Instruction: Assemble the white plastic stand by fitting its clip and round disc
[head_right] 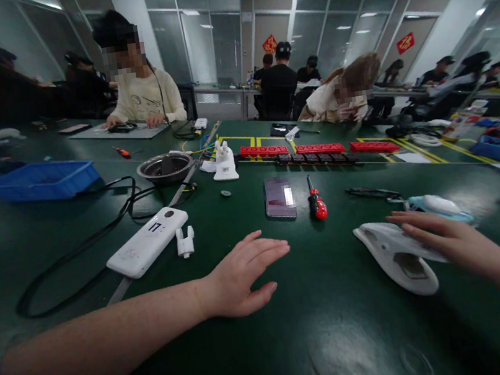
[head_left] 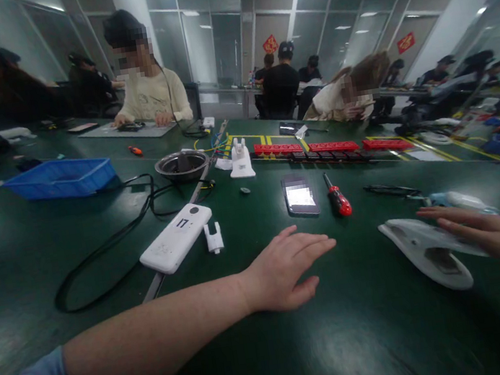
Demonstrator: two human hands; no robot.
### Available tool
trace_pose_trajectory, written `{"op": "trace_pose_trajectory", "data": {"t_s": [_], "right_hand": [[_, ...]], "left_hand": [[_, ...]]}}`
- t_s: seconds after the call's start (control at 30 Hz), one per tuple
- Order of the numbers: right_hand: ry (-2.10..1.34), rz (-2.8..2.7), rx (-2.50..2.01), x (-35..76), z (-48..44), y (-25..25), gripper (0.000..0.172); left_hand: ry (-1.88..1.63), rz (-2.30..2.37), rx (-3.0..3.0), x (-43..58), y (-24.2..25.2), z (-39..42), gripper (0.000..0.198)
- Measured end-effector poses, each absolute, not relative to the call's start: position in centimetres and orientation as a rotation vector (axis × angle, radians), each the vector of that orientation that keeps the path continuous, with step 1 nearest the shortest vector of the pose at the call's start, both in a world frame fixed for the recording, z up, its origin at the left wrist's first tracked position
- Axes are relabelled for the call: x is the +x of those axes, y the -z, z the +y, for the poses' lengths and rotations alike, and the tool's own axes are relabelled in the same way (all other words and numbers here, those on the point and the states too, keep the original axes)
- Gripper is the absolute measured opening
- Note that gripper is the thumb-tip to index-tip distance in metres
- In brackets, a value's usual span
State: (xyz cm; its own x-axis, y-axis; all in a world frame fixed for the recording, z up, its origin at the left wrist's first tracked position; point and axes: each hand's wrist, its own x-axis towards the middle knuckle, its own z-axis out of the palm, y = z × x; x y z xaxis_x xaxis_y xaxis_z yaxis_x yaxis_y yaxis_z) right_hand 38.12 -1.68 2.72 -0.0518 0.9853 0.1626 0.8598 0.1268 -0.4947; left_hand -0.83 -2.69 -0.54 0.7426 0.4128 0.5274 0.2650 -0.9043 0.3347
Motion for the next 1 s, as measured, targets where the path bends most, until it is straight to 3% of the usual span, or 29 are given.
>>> {"op": "trace_pose_trajectory", "data": {"t_s": [0.3,0.63,1.0], "right_hand": [[-0.979,-1.746,-1.949,36.2,-2.2,-2.7,0.039],[-0.905,-1.677,-1.889,22.8,-3.2,-3.6,0.038],[-0.826,-1.657,-1.445,14.0,0.1,-1.7,0.029]], "left_hand": [[-0.871,0.657,2.611,-0.8,1.0,-2.1,0.056],[-0.873,0.869,2.494,-0.4,1.4,-1.8,0.052],[-1.114,0.977,2.256,-0.8,2.1,-0.8,0.050]]}}
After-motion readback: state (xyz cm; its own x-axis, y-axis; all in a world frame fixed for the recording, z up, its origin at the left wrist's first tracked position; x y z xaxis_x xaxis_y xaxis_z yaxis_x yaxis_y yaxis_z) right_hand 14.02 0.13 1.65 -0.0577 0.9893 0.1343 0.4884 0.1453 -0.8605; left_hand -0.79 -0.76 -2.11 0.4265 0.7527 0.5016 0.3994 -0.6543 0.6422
